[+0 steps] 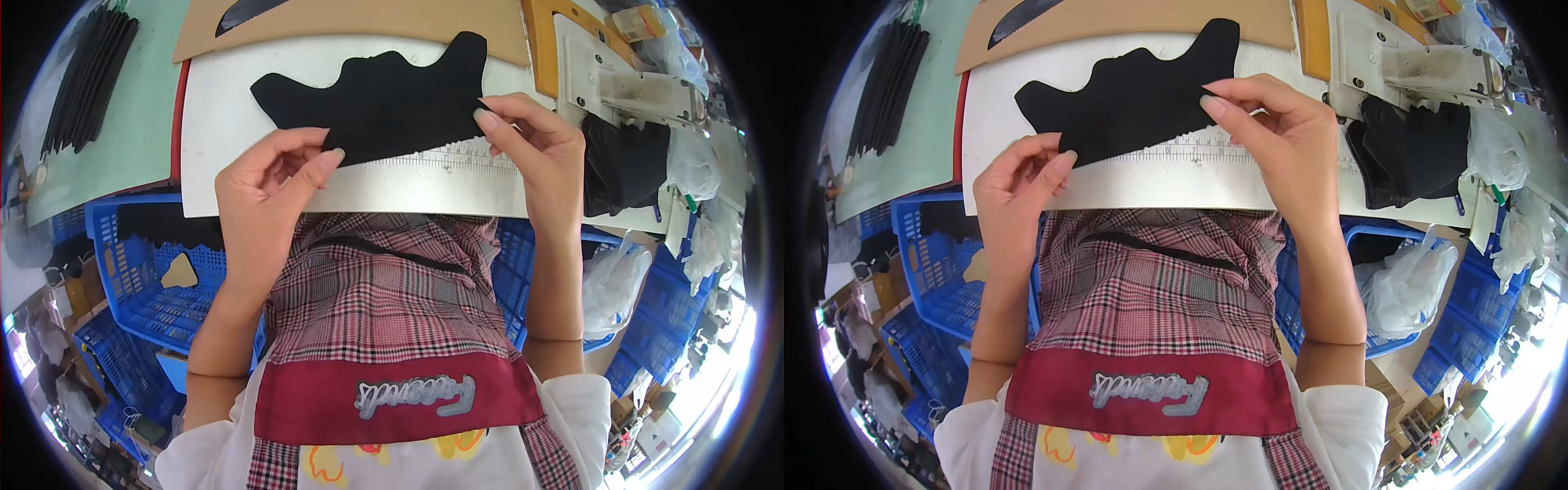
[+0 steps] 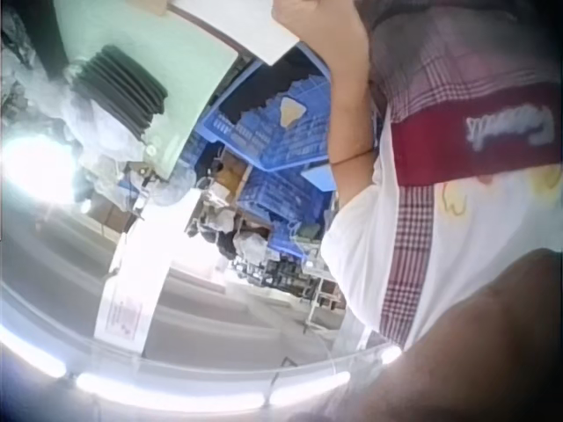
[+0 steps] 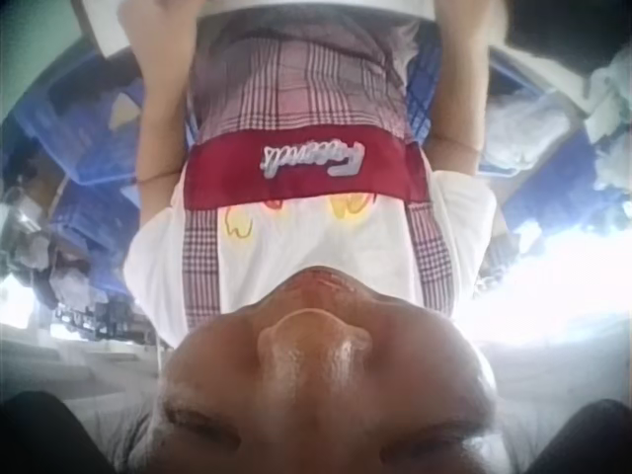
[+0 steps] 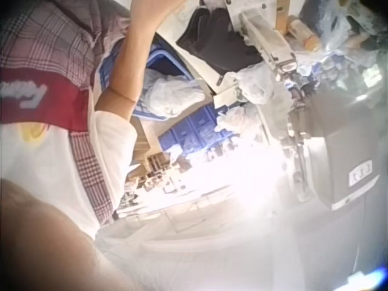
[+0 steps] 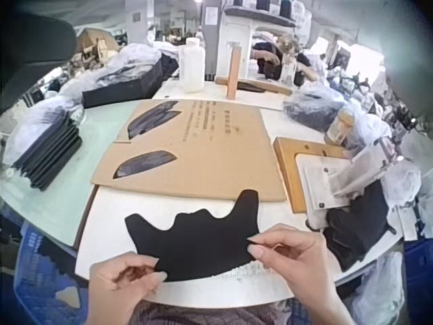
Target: The person repeatedly picks up small black fabric pieces from a stack and places them onto a larger black fabric piece on the table. They align the small pieces along the edge of the larger piece, then move the assembled unit to a pile on the right. The cycle repeats with new pieces from the stack.
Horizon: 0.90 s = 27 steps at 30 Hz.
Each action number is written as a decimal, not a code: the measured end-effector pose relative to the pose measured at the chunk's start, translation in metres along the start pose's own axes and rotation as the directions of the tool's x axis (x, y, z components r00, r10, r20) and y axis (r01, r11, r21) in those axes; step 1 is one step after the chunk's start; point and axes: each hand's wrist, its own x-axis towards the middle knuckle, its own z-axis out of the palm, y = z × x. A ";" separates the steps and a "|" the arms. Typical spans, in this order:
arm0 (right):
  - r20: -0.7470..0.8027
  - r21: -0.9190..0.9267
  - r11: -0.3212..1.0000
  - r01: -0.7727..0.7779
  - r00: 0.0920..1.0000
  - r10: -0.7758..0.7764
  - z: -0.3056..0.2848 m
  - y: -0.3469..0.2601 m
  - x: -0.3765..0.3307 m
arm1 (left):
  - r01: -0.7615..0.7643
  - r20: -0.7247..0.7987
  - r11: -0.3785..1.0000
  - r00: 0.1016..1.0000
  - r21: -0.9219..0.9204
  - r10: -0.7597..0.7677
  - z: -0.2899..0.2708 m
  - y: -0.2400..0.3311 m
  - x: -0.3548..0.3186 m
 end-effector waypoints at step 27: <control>-0.030 -0.162 0.986 0.031 0.999 -0.036 0.023 0.029 0.012 | -0.111 -0.048 0.887 0.988 0.448 0.147 0.005 -0.022 0.014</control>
